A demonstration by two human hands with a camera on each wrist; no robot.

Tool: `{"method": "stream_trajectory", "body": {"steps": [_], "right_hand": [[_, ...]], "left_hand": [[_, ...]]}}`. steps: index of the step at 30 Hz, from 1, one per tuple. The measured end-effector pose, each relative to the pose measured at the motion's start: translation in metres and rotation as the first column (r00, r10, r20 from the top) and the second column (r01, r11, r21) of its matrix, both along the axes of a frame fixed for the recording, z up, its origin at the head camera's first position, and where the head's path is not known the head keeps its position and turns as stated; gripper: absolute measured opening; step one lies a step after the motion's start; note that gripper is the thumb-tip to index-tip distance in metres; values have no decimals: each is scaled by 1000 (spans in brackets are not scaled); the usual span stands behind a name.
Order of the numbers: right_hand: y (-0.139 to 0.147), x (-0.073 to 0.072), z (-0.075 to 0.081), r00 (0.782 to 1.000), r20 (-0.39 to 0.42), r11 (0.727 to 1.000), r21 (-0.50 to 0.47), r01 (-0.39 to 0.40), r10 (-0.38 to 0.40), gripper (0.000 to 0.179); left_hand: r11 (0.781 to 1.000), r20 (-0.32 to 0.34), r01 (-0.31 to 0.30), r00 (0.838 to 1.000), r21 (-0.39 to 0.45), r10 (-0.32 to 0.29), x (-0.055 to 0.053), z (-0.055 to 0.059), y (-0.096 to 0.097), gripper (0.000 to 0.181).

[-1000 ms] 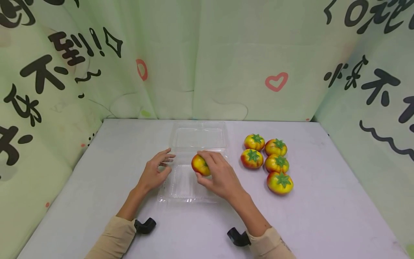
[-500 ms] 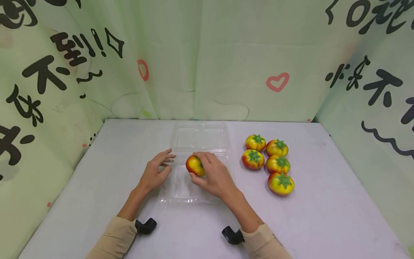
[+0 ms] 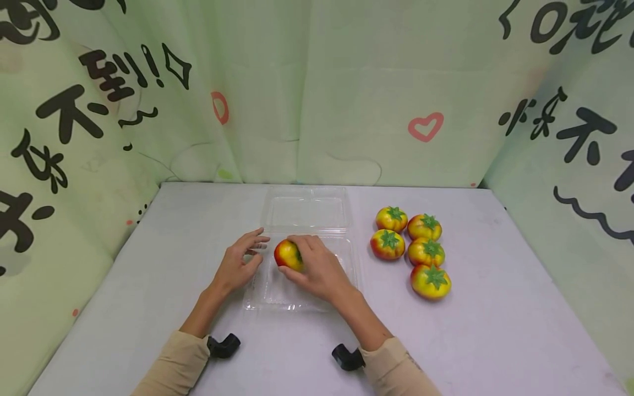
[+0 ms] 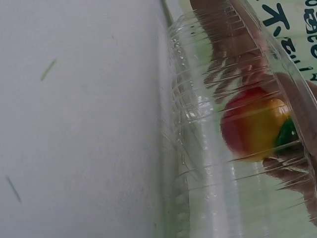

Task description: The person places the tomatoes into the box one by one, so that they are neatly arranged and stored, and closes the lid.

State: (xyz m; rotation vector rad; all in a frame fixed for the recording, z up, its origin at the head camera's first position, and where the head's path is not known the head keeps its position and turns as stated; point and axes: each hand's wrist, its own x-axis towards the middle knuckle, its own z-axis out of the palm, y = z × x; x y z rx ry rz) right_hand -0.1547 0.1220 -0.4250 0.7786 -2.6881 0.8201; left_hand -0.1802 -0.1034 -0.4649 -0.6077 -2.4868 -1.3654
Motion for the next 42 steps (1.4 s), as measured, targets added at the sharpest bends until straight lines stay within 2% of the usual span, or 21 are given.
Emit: {"method": "stream_trajectory", "body": {"steps": [8, 20, 34, 42], "right_hand": [[-7, -5, -7, 998, 46, 999, -29, -37, 38, 61], [-20, -11, -7, 992, 117, 999, -28, -38, 41, 59], [-31, -14, -5, 996, 94, 1000, -28, -5, 8, 62], [-27, -11, -1, 994, 85, 996, 66, 60, -66, 73]], "left_hand": [[1000, -4, 19, 1000, 13, -19, -1, 1, -1, 41], [999, 3, 36, 999, 24, -36, -2, -1, -4, 41], [999, -14, 48, 999, 23, -48, -3, -1, -4, 40], [998, -31, 55, 998, 36, -54, -4, -3, -3, 40]]}}
